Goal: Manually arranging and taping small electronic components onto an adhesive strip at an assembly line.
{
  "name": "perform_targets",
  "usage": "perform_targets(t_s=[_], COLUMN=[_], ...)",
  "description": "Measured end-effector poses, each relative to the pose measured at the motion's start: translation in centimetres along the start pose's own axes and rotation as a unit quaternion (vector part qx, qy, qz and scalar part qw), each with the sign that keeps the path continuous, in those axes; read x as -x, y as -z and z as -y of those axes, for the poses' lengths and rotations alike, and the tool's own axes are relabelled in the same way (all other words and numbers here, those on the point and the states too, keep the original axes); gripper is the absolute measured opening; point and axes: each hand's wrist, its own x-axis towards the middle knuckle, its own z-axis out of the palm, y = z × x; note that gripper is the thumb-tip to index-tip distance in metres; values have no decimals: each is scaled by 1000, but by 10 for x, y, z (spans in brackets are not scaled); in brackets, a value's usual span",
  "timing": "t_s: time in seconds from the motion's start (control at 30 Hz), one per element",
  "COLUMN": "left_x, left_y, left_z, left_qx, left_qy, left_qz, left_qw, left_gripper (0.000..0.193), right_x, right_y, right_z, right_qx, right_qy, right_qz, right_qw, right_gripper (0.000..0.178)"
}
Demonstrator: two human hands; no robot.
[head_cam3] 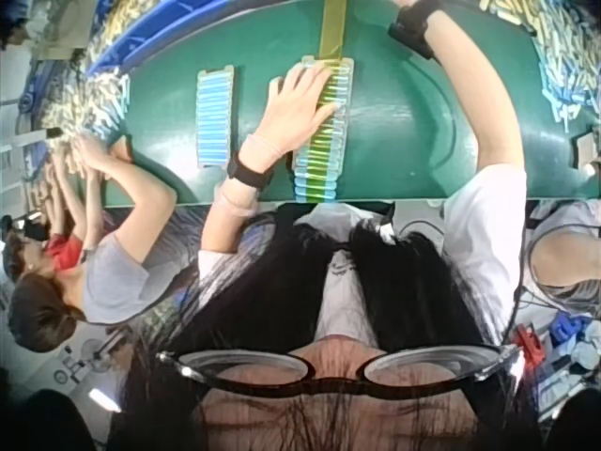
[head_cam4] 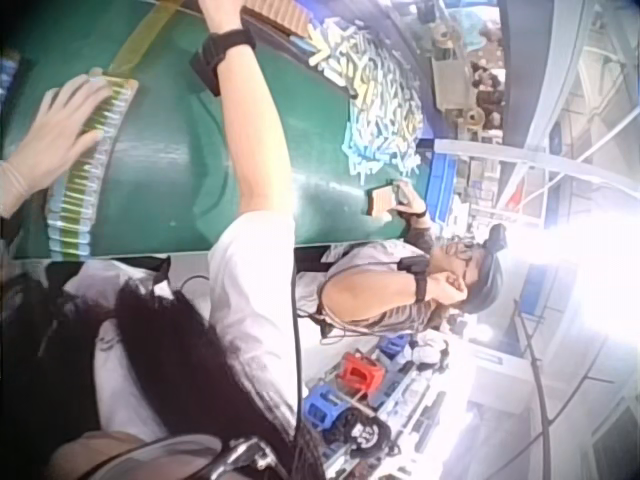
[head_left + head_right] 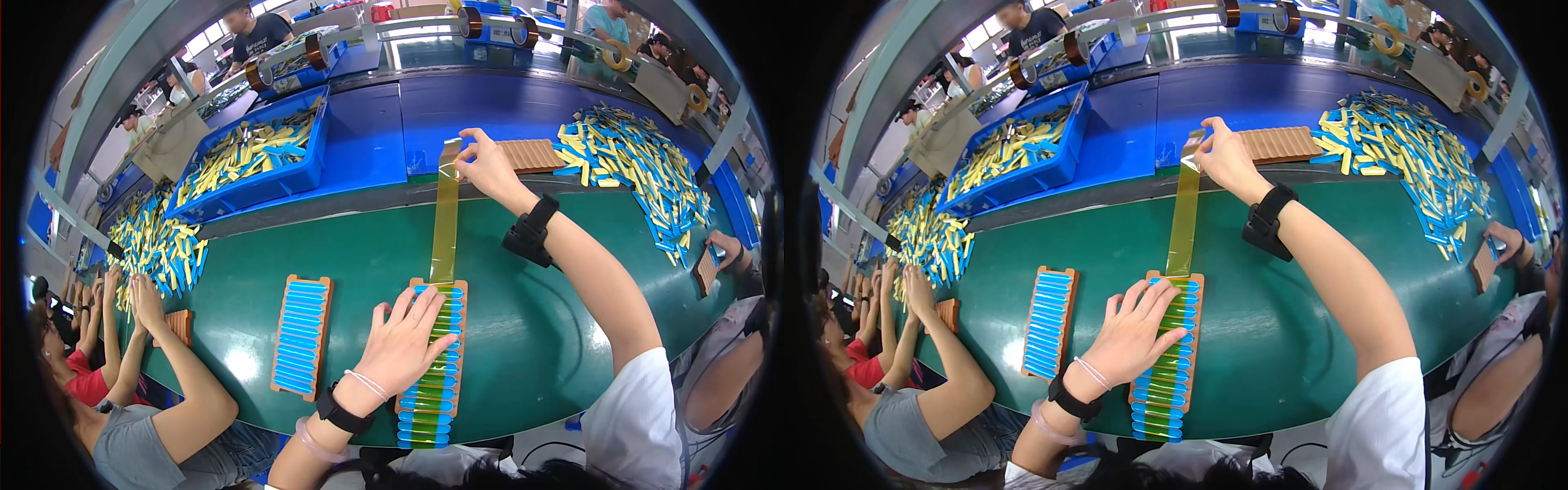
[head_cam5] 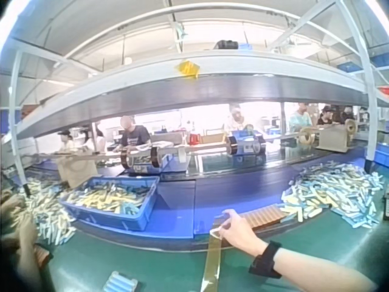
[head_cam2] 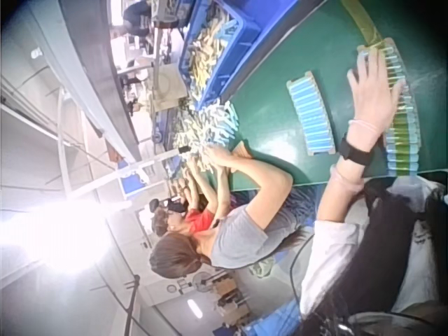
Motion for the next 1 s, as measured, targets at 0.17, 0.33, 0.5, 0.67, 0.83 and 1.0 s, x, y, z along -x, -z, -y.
perform_targets(t_s=[0.17,0.33,0.5,0.67,0.83,1.0], left_x=[-8,-6,-8,2,24,39], left_y=[9,7,0,35,44,21], left_z=[1,3,5,14,45,38], left_qx=[-11,-6,-14,69,-51,-40], left_qy=[-3,-15,-30,3,9,-173], left_qz=[9,-3,-23,-100,-93,154], left_qw=[1000,1000,999,993,994,972], left_gripper=[49,48,49,46,47,78], right_x=[-1,-2,11,24,51,98], right_y=[6,12,22,37,88,121], right_z=[12,26,58,95,160,211], right_qx=[-40,-24,-180,-303,-382,-381], right_qy=[-3,68,-31,-22,50,153], right_qz=[-7,-63,-32,-46,-36,3], right_qw=[999,995,983,952,922,912], right_gripper=[43,40,42,43,44,53])
